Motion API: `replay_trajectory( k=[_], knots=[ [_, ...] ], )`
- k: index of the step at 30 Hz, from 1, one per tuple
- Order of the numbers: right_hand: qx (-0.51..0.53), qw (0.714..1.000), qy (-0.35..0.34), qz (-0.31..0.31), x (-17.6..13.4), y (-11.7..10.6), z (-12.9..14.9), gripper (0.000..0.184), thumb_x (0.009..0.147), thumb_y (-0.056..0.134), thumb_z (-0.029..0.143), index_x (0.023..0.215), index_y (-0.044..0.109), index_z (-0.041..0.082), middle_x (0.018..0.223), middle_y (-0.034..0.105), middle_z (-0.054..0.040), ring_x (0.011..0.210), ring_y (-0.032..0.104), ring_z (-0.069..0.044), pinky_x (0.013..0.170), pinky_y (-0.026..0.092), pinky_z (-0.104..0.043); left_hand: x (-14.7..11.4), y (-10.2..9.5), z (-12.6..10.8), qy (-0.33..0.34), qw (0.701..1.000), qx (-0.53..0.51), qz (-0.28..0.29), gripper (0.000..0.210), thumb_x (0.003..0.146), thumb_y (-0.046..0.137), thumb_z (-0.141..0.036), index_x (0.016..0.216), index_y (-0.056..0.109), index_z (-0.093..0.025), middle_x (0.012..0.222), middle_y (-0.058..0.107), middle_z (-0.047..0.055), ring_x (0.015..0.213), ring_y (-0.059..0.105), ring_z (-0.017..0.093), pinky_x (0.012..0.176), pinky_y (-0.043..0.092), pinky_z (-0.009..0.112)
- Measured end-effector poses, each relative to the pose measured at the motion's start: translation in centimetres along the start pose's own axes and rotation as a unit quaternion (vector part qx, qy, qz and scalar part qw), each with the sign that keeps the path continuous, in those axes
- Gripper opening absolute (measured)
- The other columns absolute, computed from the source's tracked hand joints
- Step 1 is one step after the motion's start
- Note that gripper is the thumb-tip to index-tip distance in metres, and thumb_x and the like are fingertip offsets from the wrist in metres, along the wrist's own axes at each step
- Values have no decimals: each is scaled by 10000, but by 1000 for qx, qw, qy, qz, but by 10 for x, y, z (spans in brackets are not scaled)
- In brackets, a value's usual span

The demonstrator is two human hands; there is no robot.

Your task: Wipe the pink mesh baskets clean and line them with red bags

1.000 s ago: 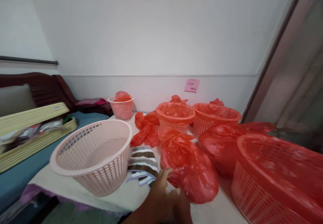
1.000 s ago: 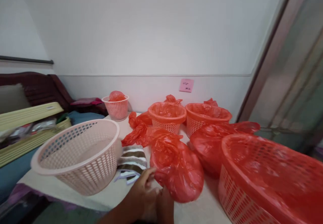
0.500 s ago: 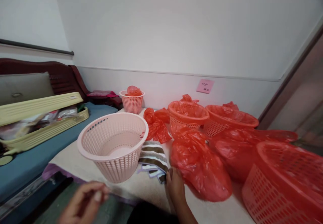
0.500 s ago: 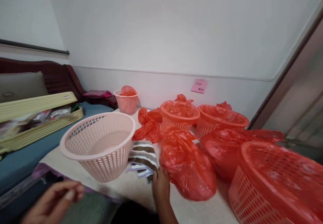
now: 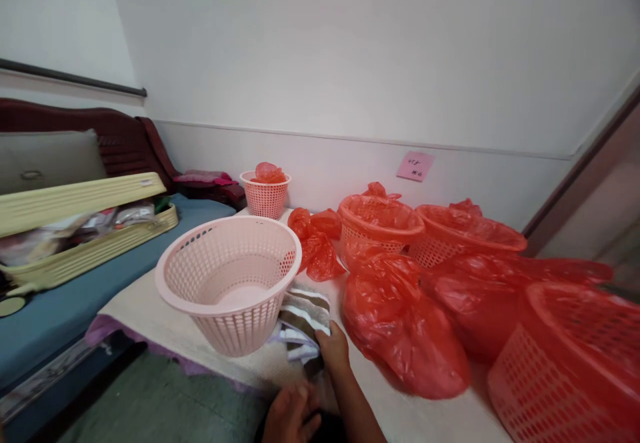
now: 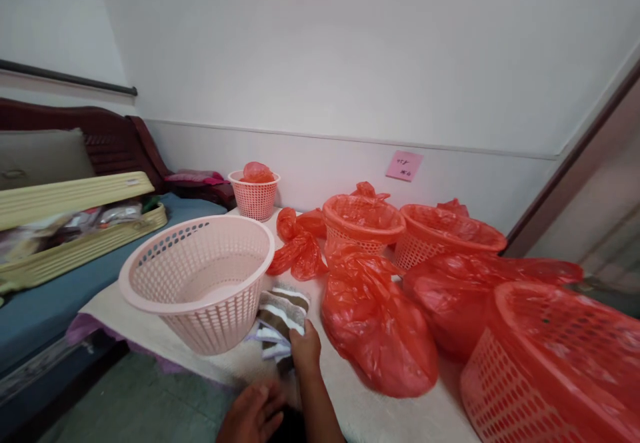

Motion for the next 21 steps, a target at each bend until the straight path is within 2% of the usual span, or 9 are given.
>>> replay_trajectory(
  k=[3, 6, 8, 11, 14, 17, 19, 21],
  knots=[
    [71, 997, 12, -8, -22, -12, 9, 264, 761, 487, 308, 886, 653, 145, 804, 715, -82, 744, 645, -232, 659, 504, -310, 10, 6, -2, -16, 999, -42, -7, 319, 742, 727, -449, 934, 662, -202, 990, 732, 74, 968, 685, 221, 890, 479, 327],
    [124, 992, 6, 7, -48, -16, 24, 341, 764, 491, 326, 1004, 649, 142, 878, 722, -67, 783, 650, -231, 668, 510, -295, 13, 24, -7, -31, 996, -82, 26, 413, 828, 605, -535, 1021, 645, -172, 923, 741, 106, 896, 703, 257, 879, 497, 384],
    [138, 990, -5, 18, -64, -16, 35, 344, 729, 512, 301, 1003, 658, 155, 882, 721, -47, 799, 642, -231, 700, 508, -295, 13, 36, -16, -20, 991, -111, 68, 457, 859, 555, -542, 1118, 636, -173, 959, 743, 102, 902, 703, 265, 878, 506, 397],
    [136, 989, -22, 49, -80, -11, 46, 352, 667, 522, 230, 972, 684, 162, 872, 721, -32, 809, 628, -231, 745, 496, -300, 16, 42, -32, 8, 984, -140, 106, 436, 871, 577, -450, 1212, 616, -181, 1050, 741, 89, 1022, 678, 269, 933, 491, 376],
    [181, 978, -10, 102, -86, -5, 46, 375, 649, 581, 225, 999, 700, 167, 907, 730, -32, 850, 634, -238, 792, 490, -314, 20, 35, -42, 32, 983, -143, 109, 437, 831, 653, -292, 1245, 600, -160, 1006, 756, 74, 1052, 672, 264, 971, 475, 355],
    [255, 953, 38, 160, -89, -1, 44, 390, 735, 631, 426, 1005, 710, 155, 881, 733, -60, 839, 649, -257, 768, 510, -357, 17, 29, -48, 48, 982, -131, 129, 465, 813, 671, -241, 1260, 592, -143, 1011, 756, 81, 1054, 672, 277, 980, 473, 375],
    [321, 919, 89, 209, -95, 4, 46, 501, 818, 555, 556, 1059, 699, 142, 895, 732, -87, 835, 665, -265, 740, 522, -379, 10, 28, -51, 53, 980, -117, 152, 448, 813, 667, -232, 1249, 603, -148, 1017, 754, 84, 1059, 669, 289, 977, 475, 395],
    [392, 876, 133, 248, -102, 9, 51, 543, 870, 504, 581, 1133, 673, 137, 940, 732, -107, 869, 679, -269, 752, 526, -388, 2, 28, -52, 54, 978, -98, 177, 479, 784, 680, -182, 1257, 604, -173, 1017, 756, 75, 1057, 669, 297, 969, 478, 415]
  ],
)
Point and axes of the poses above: each hand's wrist, its own x-axis towards the middle knuckle, its own y-axis out of the palm, z = x × y, the point moved 9 cm from there along x, towards the middle knuckle
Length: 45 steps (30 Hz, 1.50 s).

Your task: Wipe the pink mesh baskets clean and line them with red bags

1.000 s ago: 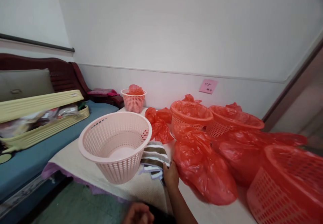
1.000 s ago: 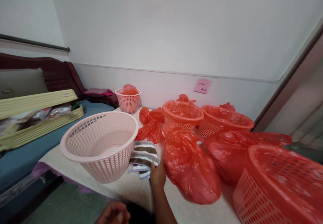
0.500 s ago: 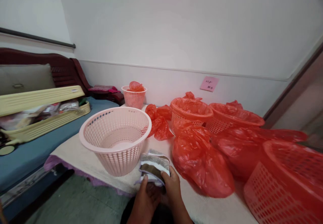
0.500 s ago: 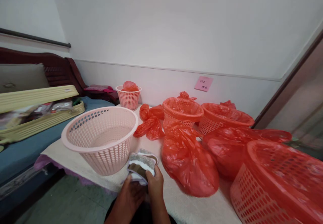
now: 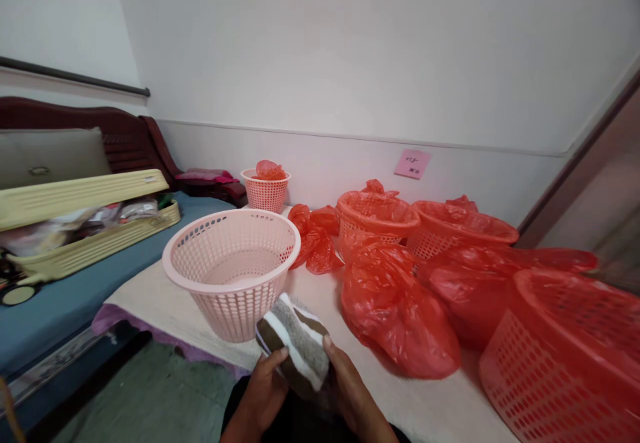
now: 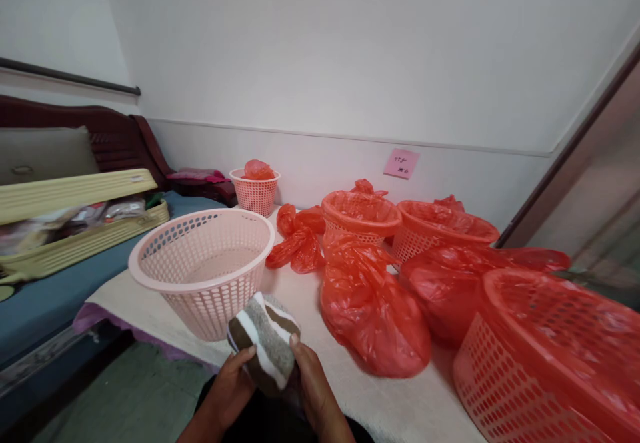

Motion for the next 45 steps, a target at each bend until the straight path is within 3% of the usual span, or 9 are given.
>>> replay_trajectory(
  k=[3, 7, 12, 16, 23, 29, 35, 41, 45],
  knots=[
    [74, 997, 4, -10, 0, 0, 3, 507, 855, 583, 542, 1158, 657, 142, 951, 740, -107, 919, 689, -269, 783, 528, -382, -10, 5, 3, -9, 999, 24, 33, 590, 716, 692, -95, 1285, 588, -210, 1016, 758, 63, 1043, 673, 308, 957, 477, 447],
    [144, 979, -48, -138, 4, -32, 9, 502, 703, 781, 420, 1109, 656, 152, 932, 758, -85, 903, 707, -286, 781, 547, -385, -12, 10, 12, -15, 997, 44, 61, 619, 691, 708, -94, 1285, 587, -216, 1060, 749, 63, 1087, 650, 303, 979, 452, 448],
    [204, 940, -134, -238, -7, -62, 26, 629, 673, 801, 379, 1245, 591, 221, 937, 766, -34, 838, 722, -255, 780, 560, -378, -5, 6, 16, -32, 996, 46, 68, 460, 861, 616, -352, 1287, 578, -180, 1263, 655, 118, 1201, 574, 281, 1032, 396, 435],
    [172, 950, -175, -193, -12, -58, 36, 525, 698, 794, 331, 1191, 639, 240, 980, 762, -32, 871, 714, -234, 838, 539, -378, 4, -18, 3, -18, 999, 36, 26, 497, 901, 500, -519, 1298, 554, -225, 1326, 614, 91, 1230, 553, 245, 1076, 354, 431],
    [73, 966, -184, -165, -20, -59, 33, 369, 659, 799, 318, 1000, 723, 200, 944, 766, -53, 926, 696, -263, 899, 502, -415, 8, -49, -19, 29, 998, 58, -17, 406, 854, 599, -497, 1160, 640, -234, 1269, 651, 74, 1240, 551, 214, 1143, 276, 396],
    [-18, 991, -121, -46, -10, -25, 21, 389, 672, 764, 324, 1020, 721, 157, 1020, 748, -93, 976, 674, -284, 936, 467, -435, -8, -31, -29, 44, 991, 121, 39, 542, 745, 737, -456, 1216, 641, -206, 1334, 612, 108, 1328, 458, 295, 1138, 282, 411],
    [25, 994, -101, -33, -8, -3, 15, 471, 701, 753, 434, 1081, 682, 165, 998, 739, -105, 991, 668, -295, 918, 479, -459, -20, -10, -8, -17, 980, 184, 68, 531, 634, 839, -321, 1097, 697, -102, 996, 742, 167, 1027, 663, 368, 924, 483, 482],
    [-25, 989, -83, 120, -10, 42, -3, 658, 605, 826, 447, 1177, 645, 176, 1097, 705, -116, 1046, 640, -321, 941, 455, -465, -23, -22, -20, 60, 975, 211, -33, 489, 607, 846, -388, 1005, 670, -165, 799, 755, 72, 793, 712, 282, 732, 549, 385],
    [87, 994, -44, 47, -13, 27, -11, 671, 576, 838, 408, 1170, 644, 163, 1041, 724, -121, 1021, 658, -338, 921, 470, -485, -42, -27, -55, 161, 947, 252, -120, 507, 564, 838, -472, 927, 667, -163, 822, 747, 99, 825, 705, 296, 725, 552, 379]
  ],
)
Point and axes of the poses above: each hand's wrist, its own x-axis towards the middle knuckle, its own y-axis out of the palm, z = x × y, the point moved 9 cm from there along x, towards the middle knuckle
